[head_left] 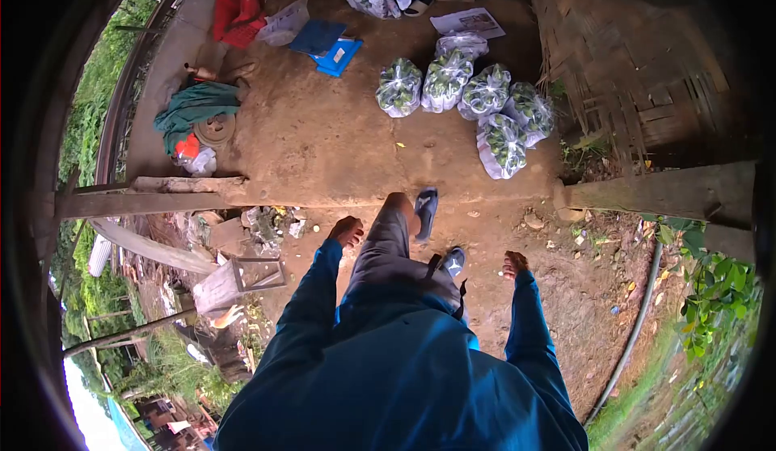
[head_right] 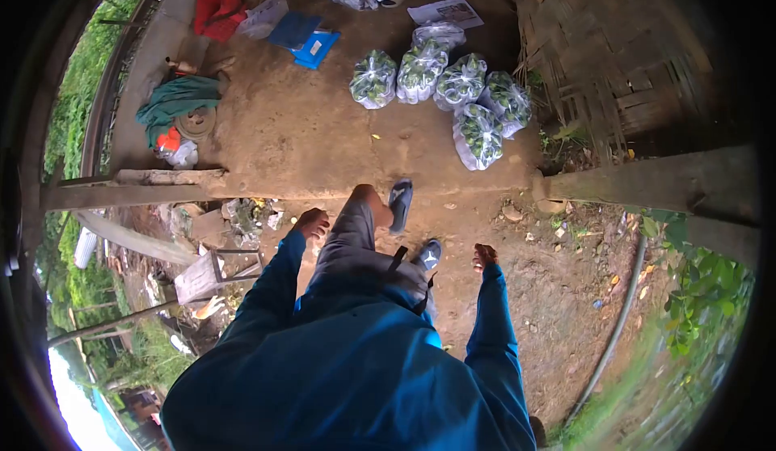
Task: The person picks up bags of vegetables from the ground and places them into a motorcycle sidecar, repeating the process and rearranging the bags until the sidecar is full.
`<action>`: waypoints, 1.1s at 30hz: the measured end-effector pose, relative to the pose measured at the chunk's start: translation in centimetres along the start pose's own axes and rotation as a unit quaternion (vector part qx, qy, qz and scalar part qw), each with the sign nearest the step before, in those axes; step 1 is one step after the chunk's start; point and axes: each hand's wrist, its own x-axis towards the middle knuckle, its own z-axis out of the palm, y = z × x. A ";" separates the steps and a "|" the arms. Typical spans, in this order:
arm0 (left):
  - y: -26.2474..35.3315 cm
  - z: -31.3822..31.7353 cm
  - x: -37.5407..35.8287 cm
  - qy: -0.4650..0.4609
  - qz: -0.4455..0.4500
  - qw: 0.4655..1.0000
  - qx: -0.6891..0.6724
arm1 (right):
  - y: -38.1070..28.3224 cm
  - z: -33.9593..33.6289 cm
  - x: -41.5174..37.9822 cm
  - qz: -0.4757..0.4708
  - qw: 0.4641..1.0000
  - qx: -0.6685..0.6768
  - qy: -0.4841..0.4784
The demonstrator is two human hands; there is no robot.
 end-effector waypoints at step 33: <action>40.6 -2.9 50.7 0.072 0.181 0.643 0.741 | -25.3 3.2 40.3 -0.188 0.844 -0.397 0.307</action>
